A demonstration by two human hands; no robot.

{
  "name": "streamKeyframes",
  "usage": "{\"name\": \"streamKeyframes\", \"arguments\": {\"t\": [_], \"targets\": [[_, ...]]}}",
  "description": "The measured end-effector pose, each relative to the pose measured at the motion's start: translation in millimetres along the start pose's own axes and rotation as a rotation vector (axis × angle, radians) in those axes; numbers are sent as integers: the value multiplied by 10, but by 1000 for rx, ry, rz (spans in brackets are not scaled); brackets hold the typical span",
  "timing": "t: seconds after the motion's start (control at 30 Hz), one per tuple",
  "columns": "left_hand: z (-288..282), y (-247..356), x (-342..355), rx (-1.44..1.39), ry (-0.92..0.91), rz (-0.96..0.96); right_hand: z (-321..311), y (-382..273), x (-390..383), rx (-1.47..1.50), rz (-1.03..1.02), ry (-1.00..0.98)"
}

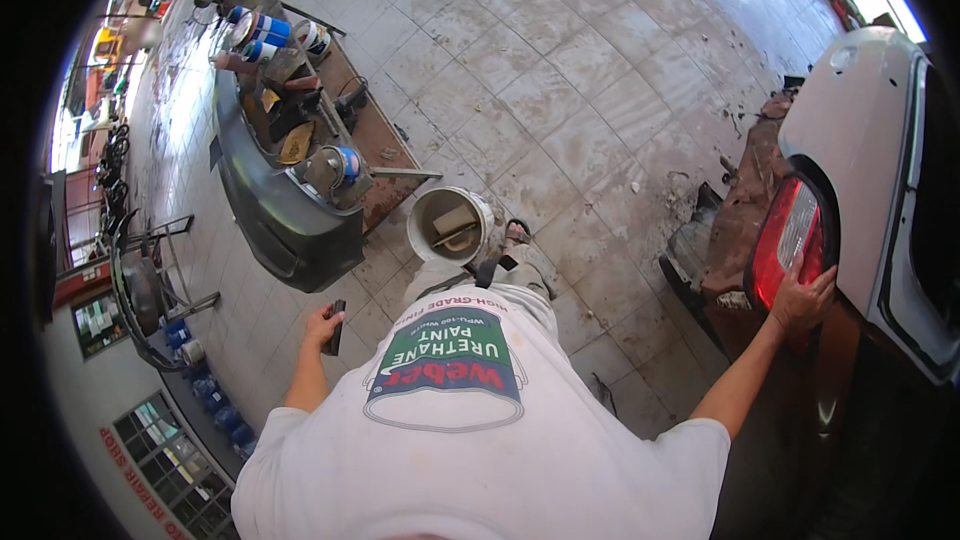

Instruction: The person sands a dark car bumper with a sanding block, repeatedly dipping it into a bucket of water. They then move to a white car trunk lid and continue sanding its surface with the same block, occasionally dipping it in water.

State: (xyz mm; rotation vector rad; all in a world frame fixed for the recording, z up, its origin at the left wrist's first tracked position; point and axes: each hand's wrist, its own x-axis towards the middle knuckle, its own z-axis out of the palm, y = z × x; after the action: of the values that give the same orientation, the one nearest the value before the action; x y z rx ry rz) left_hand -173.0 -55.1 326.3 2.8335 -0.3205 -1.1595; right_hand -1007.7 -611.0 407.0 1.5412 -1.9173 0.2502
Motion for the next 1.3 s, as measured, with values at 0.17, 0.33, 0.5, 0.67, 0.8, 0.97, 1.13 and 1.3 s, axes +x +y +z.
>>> {"name": "streamKeyframes", "arguments": {"t": [0.17,0.33,0.5,0.67,0.8,0.97,1.13,1.3], "targets": [[179,-70,-104,176,-166,-52,2,25,-25,-25,-37,-12],[303,779,175,110,-136,136,-120,70,19,-53,-101,-42],[124,1554,316,35,-39,289,-234,43,73,-41,-159,-152],[52,1591,315,65,-61,243,-260,-3,79,-24,-79,-281],[260,1375,389,173,-141,154,-224,-9,71,-45,-66,-292],[617,1344,554,132,-263,136,-177,21,53,-20,-74,-273],[768,1754,842,178,-322,190,-228,11,77,-53,-75,-279],[760,2469,1372,201,-361,312,-543,-11,375,116,-37,-632]]}}
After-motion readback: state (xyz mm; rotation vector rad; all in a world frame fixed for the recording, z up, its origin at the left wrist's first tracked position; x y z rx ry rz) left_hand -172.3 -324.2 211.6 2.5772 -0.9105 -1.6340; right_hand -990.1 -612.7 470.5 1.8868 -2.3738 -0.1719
